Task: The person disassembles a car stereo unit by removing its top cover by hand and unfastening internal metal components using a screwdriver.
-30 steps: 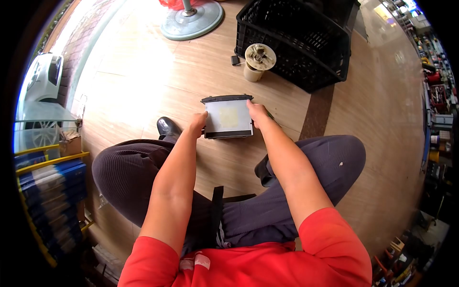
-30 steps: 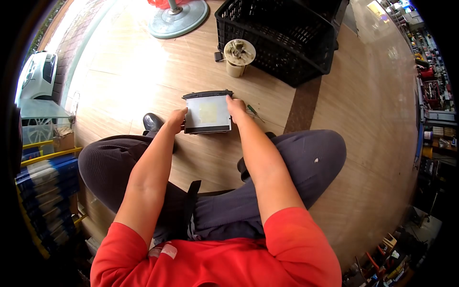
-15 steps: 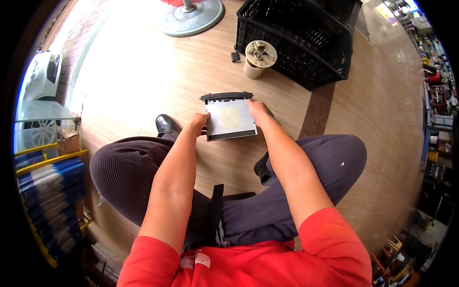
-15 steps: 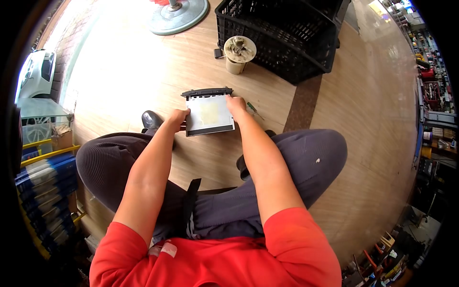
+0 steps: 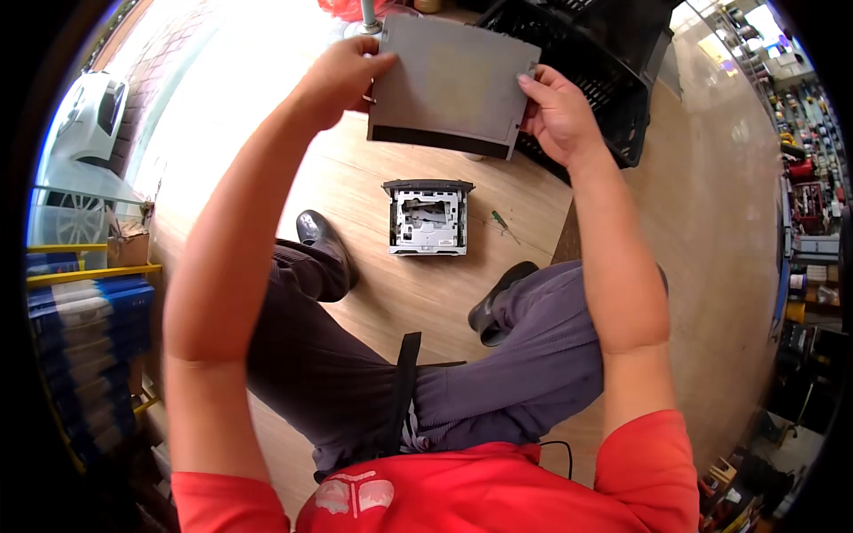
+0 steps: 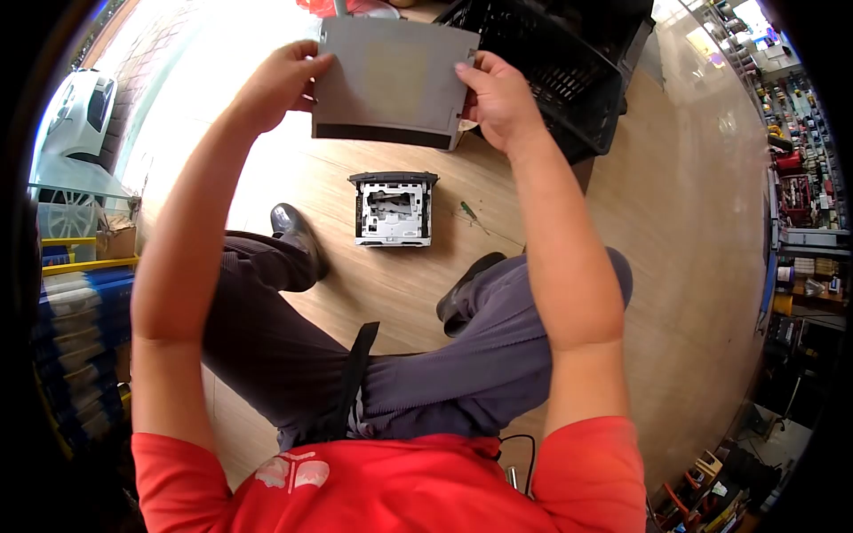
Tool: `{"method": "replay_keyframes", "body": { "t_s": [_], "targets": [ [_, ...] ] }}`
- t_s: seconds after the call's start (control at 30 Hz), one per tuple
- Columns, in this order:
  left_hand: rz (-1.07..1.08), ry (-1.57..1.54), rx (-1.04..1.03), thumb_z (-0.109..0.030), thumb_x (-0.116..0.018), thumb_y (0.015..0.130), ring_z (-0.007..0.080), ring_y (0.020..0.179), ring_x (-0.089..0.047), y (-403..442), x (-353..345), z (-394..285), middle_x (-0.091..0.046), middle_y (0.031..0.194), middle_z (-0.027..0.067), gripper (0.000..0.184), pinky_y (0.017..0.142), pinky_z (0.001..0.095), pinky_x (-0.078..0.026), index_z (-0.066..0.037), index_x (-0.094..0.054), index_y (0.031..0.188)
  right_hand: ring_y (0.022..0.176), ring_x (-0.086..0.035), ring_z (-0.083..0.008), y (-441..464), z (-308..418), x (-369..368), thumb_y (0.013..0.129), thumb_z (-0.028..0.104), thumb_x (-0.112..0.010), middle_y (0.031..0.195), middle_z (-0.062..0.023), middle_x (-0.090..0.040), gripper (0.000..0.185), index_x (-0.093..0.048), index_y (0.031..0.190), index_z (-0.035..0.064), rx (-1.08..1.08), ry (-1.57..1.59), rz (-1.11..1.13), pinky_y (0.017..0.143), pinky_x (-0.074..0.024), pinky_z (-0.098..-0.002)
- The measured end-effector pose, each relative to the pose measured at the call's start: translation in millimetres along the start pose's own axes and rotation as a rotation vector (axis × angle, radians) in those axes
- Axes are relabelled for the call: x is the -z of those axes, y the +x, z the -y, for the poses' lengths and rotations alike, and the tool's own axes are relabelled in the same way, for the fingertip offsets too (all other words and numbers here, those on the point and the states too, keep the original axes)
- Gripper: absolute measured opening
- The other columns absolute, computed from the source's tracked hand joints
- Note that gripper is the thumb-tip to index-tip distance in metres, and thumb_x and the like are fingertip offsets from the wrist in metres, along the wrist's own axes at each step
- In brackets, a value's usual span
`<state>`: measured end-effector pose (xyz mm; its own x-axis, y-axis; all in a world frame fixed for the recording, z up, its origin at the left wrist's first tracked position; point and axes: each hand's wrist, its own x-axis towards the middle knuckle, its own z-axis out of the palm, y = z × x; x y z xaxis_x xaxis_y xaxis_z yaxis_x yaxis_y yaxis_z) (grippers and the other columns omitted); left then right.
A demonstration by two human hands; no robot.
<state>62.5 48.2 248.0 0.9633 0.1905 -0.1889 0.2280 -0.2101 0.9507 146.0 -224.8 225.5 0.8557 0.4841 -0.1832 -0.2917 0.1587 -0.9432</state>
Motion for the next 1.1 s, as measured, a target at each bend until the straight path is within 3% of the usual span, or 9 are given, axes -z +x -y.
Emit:
{"method": "replay_keyframes", "body": {
  "t_s": [0.13, 0.2, 0.23, 0.33, 0.4, 0.53, 0.67, 0.93, 1.1],
  "targets": [
    [0.090, 0.015, -0.083, -0.022, -0.059, 0.098, 0.0175, 0.075, -0.067, -17, 8, -21, -0.067, 0.091, 0.0097, 0.030, 0.067, 0.0340, -0.059, 0.004, -0.059, 0.114, 0.090, -0.067, -0.0167, -39, 20, -6, 0.100, 0.014, -0.055, 0.099, -0.0066, -0.066, 0.017, -0.059, 0.113, 0.0044, 0.032, -0.027, 0.012, 0.078, -0.0585, -0.0344],
    [0.117, -0.034, -0.058, -0.019, -0.060, 0.097, 0.0152, 0.070, -0.065, -24, -4, -7, -0.067, 0.088, 0.0096, 0.027, 0.063, 0.0299, -0.057, 0.005, -0.061, 0.108, 0.089, -0.067, -0.0162, -45, -12, 9, 0.100, 0.014, -0.054, 0.100, -0.0065, -0.067, 0.017, -0.059, 0.113, 0.0035, 0.023, -0.051, -0.030, 0.077, -0.0588, -0.0347],
    [0.152, 0.112, -0.049, -0.017, -0.060, 0.097, 0.0134, 0.068, -0.063, -22, -10, -1, -0.067, 0.086, 0.0087, 0.025, 0.060, 0.0288, -0.056, 0.006, -0.062, 0.106, 0.087, -0.067, -0.0158, -47, -21, 9, 0.100, 0.013, -0.054, 0.100, -0.0064, -0.067, 0.017, -0.059, 0.113, 0.0025, 0.008, -0.066, -0.072, 0.076, -0.0591, -0.0351],
    [0.101, 0.167, -0.020, -0.015, -0.058, 0.097, 0.0124, 0.067, -0.062, -32, -19, 3, -0.067, 0.085, 0.0084, 0.022, 0.060, 0.0282, -0.055, 0.006, -0.063, 0.103, 0.085, -0.067, -0.0139, -49, -37, 10, 0.101, 0.014, -0.054, 0.100, -0.0058, -0.068, 0.017, -0.059, 0.112, 0.0017, 0.007, -0.056, -0.127, 0.073, -0.0587, -0.0322],
    [0.189, 0.045, -0.017, -0.011, -0.057, 0.097, 0.0125, 0.067, -0.063, -29, -14, 3, -0.067, 0.085, 0.0086, 0.021, 0.062, 0.0278, -0.055, 0.005, -0.063, 0.108, 0.084, -0.067, -0.0135, -39, -33, 12, 0.101, 0.015, -0.054, 0.101, -0.0054, -0.068, 0.018, -0.059, 0.112, 0.0016, 0.043, -0.044, -0.104, 0.072, -0.0583, -0.0308],
    [0.146, 0.029, 0.016, -0.005, -0.057, 0.096, 0.0127, 0.071, -0.063, -35, -10, 0, -0.066, 0.085, 0.0081, 0.025, 0.065, 0.0274, -0.055, 0.004, -0.060, 0.119, 0.084, -0.067, -0.0125, -41, -37, 4, 0.102, 0.014, -0.053, 0.099, -0.0062, -0.068, 0.019, -0.058, 0.113, 0.0004, 0.055, -0.051, -0.098, 0.073, -0.0576, -0.0288],
    [0.140, 0.082, 0.025, -0.005, -0.057, 0.096, 0.0130, 0.074, -0.064, -36, -8, -6, -0.067, 0.089, 0.0086, 0.025, 0.067, 0.0278, -0.056, 0.004, -0.060, 0.119, 0.085, -0.066, -0.0116, -33, -35, -3, 0.103, 0.016, -0.052, 0.100, -0.0045, -0.067, 0.017, -0.059, 0.112, 0.0040, 0.053, -0.064, -0.101, 0.077, -0.0577, -0.0292],
    [0.111, 0.062, 0.080, -0.006, -0.055, 0.098, 0.0172, 0.088, -0.068, -33, 0, 4, -0.069, 0.104, 0.0113, 0.027, 0.078, 0.0319, -0.059, 0.005, -0.059, 0.123, 0.088, -0.066, -0.0120, -24, -41, -7, 0.103, 0.016, -0.052, 0.102, -0.0054, -0.067, 0.020, -0.058, 0.115, 0.0014, 0.054, -0.116, -0.066, 0.079, -0.0568, -0.0284],
    [0.129, 0.074, 0.098, -0.009, -0.054, 0.099, 0.0130, 0.089, -0.066, -33, 4, 8, -0.068, 0.104, 0.0062, 0.025, 0.079, 0.0307, -0.058, 0.001, -0.061, 0.121, 0.089, -0.065, -0.0122, -21, -43, -9, 0.102, 0.018, -0.054, 0.103, -0.0058, -0.067, 0.023, -0.058, 0.117, 0.0008, 0.042, -0.161, -0.050, 0.079, -0.0563, -0.0279]
  ]
}}
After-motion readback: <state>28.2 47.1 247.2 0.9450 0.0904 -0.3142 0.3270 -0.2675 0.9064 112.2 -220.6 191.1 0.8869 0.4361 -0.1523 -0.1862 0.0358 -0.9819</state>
